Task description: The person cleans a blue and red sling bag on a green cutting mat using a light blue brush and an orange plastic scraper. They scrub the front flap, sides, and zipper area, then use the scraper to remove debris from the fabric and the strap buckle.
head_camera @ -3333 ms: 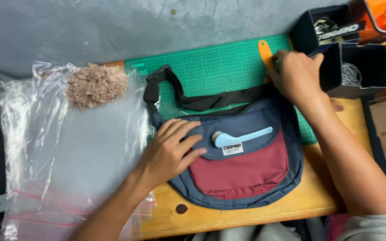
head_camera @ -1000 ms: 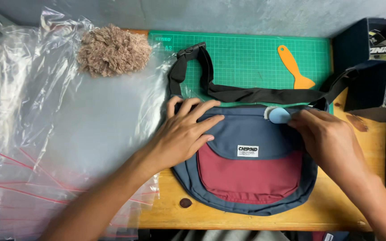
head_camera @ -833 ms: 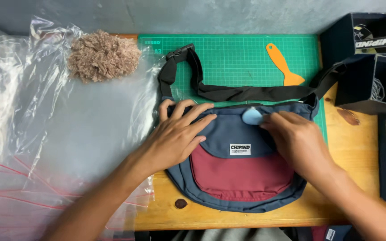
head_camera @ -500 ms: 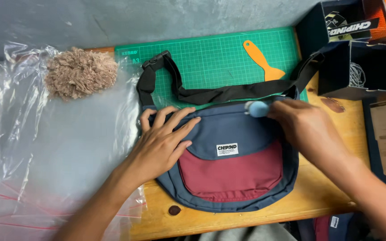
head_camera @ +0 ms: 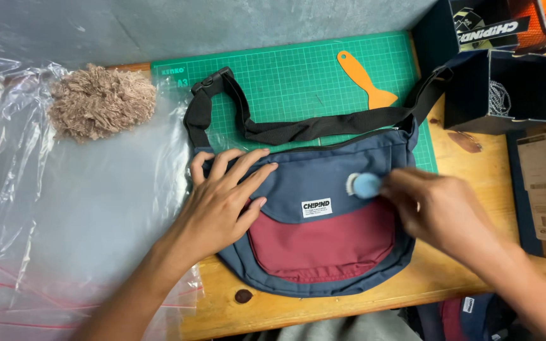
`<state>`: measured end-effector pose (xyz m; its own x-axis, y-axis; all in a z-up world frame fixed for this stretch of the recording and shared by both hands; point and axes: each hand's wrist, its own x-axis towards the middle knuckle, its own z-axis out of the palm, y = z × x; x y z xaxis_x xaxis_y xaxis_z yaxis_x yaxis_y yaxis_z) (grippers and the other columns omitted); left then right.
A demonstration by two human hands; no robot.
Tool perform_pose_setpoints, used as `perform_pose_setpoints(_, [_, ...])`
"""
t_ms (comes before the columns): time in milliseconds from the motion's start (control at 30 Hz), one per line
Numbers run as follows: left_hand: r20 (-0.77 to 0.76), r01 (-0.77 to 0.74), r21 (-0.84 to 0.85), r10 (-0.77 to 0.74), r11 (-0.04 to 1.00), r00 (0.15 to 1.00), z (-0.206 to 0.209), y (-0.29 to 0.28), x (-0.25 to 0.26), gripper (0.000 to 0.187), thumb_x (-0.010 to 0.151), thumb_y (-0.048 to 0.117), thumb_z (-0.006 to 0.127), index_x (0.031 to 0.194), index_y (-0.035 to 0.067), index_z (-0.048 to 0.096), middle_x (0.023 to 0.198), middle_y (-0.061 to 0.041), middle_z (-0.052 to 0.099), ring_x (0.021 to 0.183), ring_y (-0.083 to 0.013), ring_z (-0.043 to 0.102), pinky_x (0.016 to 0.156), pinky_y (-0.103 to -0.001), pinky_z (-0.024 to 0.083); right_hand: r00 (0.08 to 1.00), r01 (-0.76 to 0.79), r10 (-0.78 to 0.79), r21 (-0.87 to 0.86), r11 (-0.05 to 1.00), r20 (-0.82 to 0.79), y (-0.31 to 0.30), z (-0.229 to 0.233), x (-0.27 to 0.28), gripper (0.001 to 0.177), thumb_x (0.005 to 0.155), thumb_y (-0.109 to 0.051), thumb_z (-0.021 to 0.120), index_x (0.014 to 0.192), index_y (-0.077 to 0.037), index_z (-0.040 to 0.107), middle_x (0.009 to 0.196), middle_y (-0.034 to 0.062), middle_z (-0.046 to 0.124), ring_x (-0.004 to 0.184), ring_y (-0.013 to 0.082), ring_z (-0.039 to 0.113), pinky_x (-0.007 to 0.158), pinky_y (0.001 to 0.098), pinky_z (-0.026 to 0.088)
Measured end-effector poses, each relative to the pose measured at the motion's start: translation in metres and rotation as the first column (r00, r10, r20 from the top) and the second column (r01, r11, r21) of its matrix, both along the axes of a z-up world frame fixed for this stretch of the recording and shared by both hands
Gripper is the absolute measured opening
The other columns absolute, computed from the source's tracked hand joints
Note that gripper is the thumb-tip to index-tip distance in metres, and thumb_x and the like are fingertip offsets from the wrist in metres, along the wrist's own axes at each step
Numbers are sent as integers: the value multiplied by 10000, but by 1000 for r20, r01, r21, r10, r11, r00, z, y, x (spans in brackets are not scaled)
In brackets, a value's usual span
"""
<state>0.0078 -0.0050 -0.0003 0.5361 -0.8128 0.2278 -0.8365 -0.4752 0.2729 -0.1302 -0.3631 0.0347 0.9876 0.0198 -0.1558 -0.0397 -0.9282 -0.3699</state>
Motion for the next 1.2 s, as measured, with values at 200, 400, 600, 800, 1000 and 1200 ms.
perform_pose_setpoints(200, [-16,8,-5,-8,1000,1000,-3,0,0,502,1061,317,691,1534,151,674,1668,-53,596,1372,-347,577,1085,-564,310,985,-38,46,-52,998,165,16,-20,32,99,1110,-194,676,1031,-140,649,926,93,742,755,482,683,609,563,466])
perform_pose_setpoints(400, [-235,19,-52,-31,998,971,0,9,6,743,901,397,853,1550,113,630,1685,-77,578,1448,-365,529,1162,-585,249,945,-227,216,17,974,244,94,-34,72,72,1087,-186,666,1019,-172,650,862,91,715,771,461,732,593,566,543])
perform_pose_setpoints(600, [-345,14,-114,-53,993,937,1,11,10,946,786,457,998,1549,64,603,1682,-103,580,1457,-376,514,1201,-587,220,937,-316,277,184,931,212,118,-35,60,86,1045,-150,673,1087,-220,699,845,79,709,805,450,768,621,522,614])
perform_pose_setpoints(800, [-341,9,-103,-43,995,939,1,11,8,1072,799,537,990,1632,38,535,1675,-143,571,1465,-371,502,1215,-592,211,912,-408,402,72,910,87,88,-13,43,48,1012,-207,711,996,-250,700,805,41,722,813,403,785,614,519,608])
perform_pose_setpoints(1000, [-363,-6,-122,-39,993,931,-5,9,7,1397,757,560,1027,1806,28,274,1722,-192,514,1487,-372,500,1230,-588,203,894,-410,383,81,908,232,123,-35,75,55,1040,-160,712,1034,-212,695,820,38,692,827,384,763,644,474,606])
perform_pose_setpoints(1200, [-366,-32,-144,-23,989,931,-17,11,8,1555,716,624,1024,1852,29,143,1714,-219,502,1477,-381,516,1262,-577,209,917,-339,289,156,928,275,133,-47,69,69,1076,-168,686,1099,-227,714,850,54,680,826,401,756,640,480,603])
